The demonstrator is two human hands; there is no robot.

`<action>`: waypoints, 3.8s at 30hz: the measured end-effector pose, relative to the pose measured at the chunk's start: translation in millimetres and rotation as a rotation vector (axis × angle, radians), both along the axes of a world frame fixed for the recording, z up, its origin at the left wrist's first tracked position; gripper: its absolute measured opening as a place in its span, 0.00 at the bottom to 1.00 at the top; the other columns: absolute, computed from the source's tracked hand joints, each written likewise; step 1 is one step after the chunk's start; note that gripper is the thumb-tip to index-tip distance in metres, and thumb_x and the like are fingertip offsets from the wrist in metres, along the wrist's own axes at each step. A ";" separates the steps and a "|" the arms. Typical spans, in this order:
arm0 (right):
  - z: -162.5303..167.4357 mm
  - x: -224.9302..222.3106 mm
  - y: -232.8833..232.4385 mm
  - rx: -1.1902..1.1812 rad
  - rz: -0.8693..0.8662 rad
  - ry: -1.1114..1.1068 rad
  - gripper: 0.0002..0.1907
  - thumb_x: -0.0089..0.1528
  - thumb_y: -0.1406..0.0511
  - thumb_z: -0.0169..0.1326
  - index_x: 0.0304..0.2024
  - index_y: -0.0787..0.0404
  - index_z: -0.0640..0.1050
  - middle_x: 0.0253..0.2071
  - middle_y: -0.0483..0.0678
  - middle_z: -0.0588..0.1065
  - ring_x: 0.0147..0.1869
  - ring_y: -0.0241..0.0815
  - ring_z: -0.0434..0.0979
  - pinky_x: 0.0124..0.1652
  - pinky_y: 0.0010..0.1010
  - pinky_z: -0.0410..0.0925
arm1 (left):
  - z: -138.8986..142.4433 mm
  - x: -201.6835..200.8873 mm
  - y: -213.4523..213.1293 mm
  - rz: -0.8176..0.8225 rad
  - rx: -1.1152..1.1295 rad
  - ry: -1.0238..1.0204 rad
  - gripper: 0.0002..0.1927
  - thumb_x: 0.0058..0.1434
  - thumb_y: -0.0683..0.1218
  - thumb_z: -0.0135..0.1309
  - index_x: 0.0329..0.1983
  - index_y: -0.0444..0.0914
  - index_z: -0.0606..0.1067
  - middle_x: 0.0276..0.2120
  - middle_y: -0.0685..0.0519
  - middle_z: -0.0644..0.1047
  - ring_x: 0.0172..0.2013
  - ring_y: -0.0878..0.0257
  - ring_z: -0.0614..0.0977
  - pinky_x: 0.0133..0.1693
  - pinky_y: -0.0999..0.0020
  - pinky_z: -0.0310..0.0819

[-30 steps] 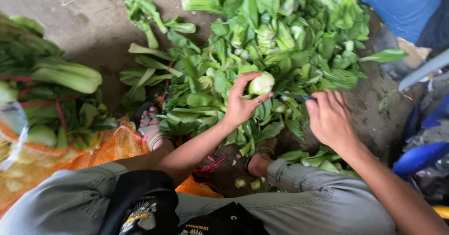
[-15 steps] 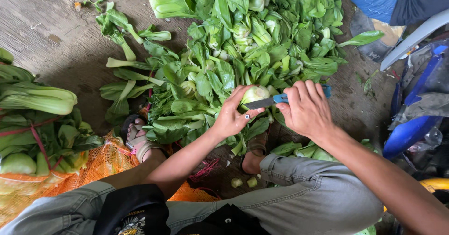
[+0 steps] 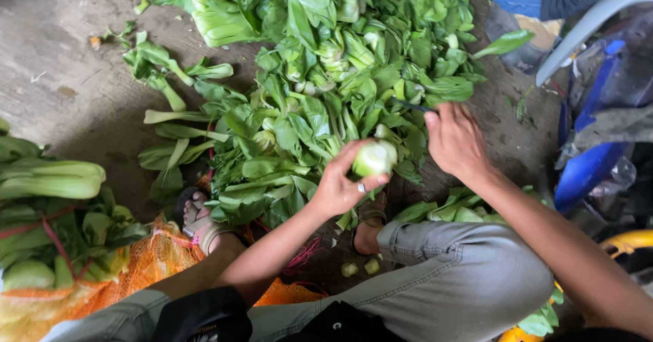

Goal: The person sits on the floor among large piles of bok choy and trims them one at a time, holding each head in one hand and cutting off root ends and outer leaves with a small knife, then tossing the trimmed vegetable back onto the pile.

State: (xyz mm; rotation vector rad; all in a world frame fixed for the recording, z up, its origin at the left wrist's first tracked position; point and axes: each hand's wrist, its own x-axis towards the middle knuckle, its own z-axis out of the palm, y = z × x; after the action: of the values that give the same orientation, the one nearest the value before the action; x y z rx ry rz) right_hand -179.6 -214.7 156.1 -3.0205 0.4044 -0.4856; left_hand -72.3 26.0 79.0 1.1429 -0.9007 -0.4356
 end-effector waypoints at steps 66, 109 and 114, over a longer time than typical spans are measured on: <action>8.1 15.8 48.9 -0.229 0.207 0.141 0.13 0.56 0.65 0.56 0.40 0.66 0.73 0.41 0.55 0.73 0.46 0.53 0.71 0.46 0.45 0.63 | -29.2 -6.3 -15.4 0.178 0.015 0.090 0.31 0.68 0.40 0.60 0.65 0.34 0.54 0.53 0.43 0.71 0.51 0.58 0.78 0.55 0.65 0.75; 10.9 3.3 33.3 0.838 0.078 0.089 0.09 0.68 0.61 0.56 0.46 0.60 0.76 0.29 0.40 0.68 0.33 0.30 0.66 0.34 0.26 0.64 | -11.8 11.8 -2.1 -0.040 0.041 -0.006 0.36 0.62 0.41 0.65 0.69 0.35 0.61 0.58 0.43 0.75 0.58 0.56 0.77 0.62 0.62 0.68; 18.1 15.8 68.5 0.822 0.189 0.124 0.31 0.52 0.58 0.71 0.54 0.60 0.76 0.25 0.39 0.61 0.30 0.30 0.60 0.30 0.25 0.60 | -6.7 -10.9 -17.8 0.295 0.138 -0.003 0.36 0.58 0.38 0.65 0.66 0.37 0.61 0.55 0.44 0.75 0.56 0.56 0.78 0.59 0.63 0.73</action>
State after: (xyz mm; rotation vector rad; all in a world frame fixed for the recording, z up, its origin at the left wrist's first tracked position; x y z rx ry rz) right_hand -163.8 -146.2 174.2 -2.2566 0.2348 -0.0737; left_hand -83.2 8.2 72.4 1.3794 -0.6977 -0.2564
